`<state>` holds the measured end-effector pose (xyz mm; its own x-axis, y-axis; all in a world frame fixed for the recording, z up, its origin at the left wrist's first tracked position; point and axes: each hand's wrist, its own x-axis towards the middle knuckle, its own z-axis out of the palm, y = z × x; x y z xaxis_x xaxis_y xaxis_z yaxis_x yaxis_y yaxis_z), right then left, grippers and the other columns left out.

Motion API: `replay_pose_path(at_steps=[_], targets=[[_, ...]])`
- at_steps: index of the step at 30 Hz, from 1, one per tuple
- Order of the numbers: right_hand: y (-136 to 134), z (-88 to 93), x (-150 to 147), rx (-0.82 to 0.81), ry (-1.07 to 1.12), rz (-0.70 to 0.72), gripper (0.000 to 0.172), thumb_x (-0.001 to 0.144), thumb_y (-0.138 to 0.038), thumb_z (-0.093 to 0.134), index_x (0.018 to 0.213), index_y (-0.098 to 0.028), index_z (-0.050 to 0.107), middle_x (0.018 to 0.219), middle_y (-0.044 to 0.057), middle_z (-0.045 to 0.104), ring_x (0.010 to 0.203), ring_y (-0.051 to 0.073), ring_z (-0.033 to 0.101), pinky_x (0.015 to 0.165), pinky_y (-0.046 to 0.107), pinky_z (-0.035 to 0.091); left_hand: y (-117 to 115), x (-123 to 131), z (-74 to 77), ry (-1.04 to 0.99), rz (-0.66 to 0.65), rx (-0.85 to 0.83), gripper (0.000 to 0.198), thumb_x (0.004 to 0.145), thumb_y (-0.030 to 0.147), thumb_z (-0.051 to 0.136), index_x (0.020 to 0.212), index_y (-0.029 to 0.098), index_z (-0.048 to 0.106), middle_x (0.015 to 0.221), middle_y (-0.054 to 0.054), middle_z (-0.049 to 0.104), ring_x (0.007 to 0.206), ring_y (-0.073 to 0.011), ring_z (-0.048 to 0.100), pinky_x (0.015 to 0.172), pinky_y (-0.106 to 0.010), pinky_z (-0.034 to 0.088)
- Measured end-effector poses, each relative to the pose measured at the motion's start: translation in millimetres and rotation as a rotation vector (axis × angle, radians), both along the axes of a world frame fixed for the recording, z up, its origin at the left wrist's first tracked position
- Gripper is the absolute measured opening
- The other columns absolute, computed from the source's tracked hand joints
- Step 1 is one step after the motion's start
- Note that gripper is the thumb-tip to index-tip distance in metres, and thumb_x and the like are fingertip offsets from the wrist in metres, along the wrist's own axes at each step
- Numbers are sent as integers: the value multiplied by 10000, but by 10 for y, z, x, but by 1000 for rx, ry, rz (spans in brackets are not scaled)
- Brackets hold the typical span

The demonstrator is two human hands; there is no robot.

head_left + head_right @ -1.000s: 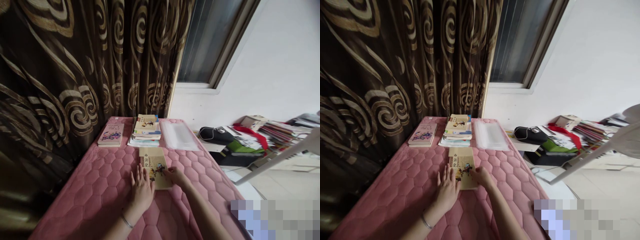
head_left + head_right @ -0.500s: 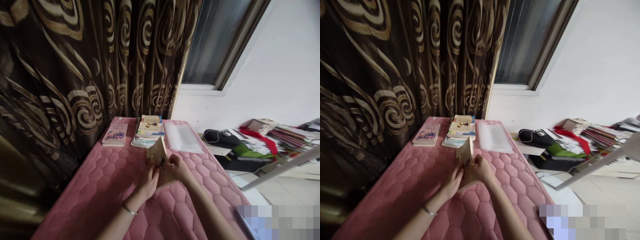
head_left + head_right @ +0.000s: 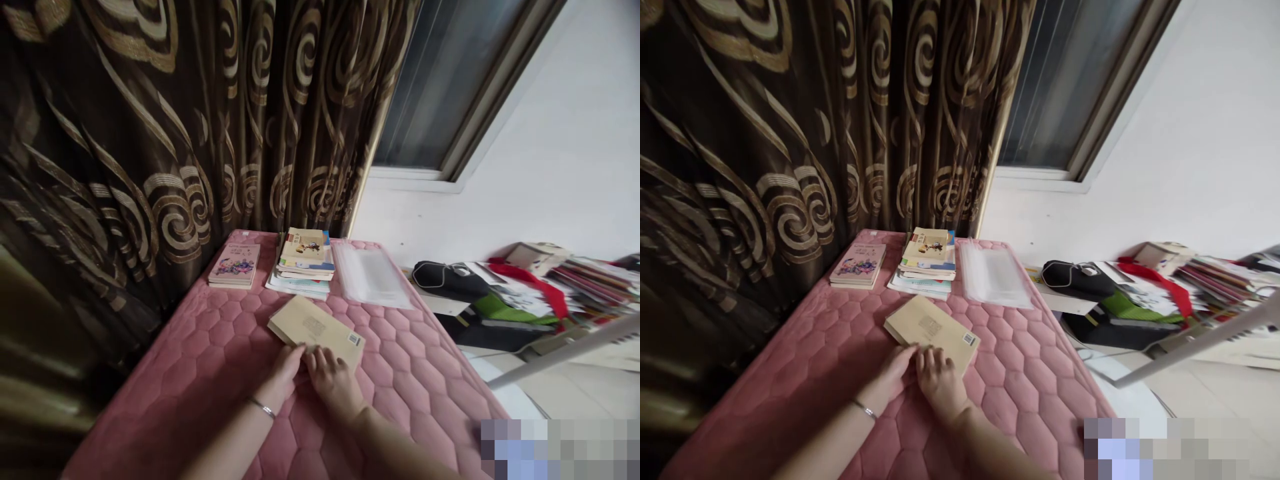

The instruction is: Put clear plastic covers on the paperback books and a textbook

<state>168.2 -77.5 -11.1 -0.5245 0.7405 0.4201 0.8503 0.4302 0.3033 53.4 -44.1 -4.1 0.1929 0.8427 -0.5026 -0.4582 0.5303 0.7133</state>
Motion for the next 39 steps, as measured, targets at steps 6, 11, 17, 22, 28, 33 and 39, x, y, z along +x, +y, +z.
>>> replay_pose_path(at_steps=[6,11,17,22,28,33,39], targets=[[-59,-37,377,-3,-44,229,209,878,-43,428,928,-144,604,1038,140,671,868,222,626,600,313,502,144,-561,52,105,95,-45,152,828,238,579,927,124,601,812,-88,707,699,-148,675,707,-275,531],[20,-49,665,-9,4,447,271,940,-69,356,906,-132,618,1079,149,682,1011,198,630,745,316,534,141,-773,72,415,62,121,319,699,211,730,954,156,546,802,-34,679,728,-157,667,700,-278,527],[111,47,935,-146,86,481,321,970,-118,331,947,-159,648,1113,108,700,1061,175,643,843,347,553,-146,-589,-35,761,-59,201,614,769,255,652,1286,196,325,780,-8,647,558,-148,619,518,-245,492],[25,142,1006,-285,114,397,356,962,-100,311,911,-155,660,1192,99,672,1155,193,598,920,374,533,-312,-541,6,1221,-241,425,546,822,273,544,1324,148,372,932,-115,688,790,-246,687,726,-347,532],[-67,199,1015,-413,247,373,355,977,-165,325,973,-150,680,1210,103,664,1189,195,576,959,372,515,-347,-636,156,1524,-440,940,430,798,145,525,1224,197,557,1442,-125,436,1319,-272,435,1091,-432,355],[-112,282,1003,-616,378,256,393,990,-228,296,1134,-188,659,1256,69,640,1222,172,549,1021,354,464,-344,-731,81,1401,-609,1039,577,776,230,640,1332,209,487,1542,-104,298,1418,-256,273,1153,-429,292],[-89,349,1024,-605,419,270,338,961,-250,385,1131,-202,673,1225,69,660,1141,183,611,941,312,513,-345,-751,76,1422,-612,1051,550,796,212,622,1333,208,503,1530,-124,318,1407,-269,297,1133,-479,318]])
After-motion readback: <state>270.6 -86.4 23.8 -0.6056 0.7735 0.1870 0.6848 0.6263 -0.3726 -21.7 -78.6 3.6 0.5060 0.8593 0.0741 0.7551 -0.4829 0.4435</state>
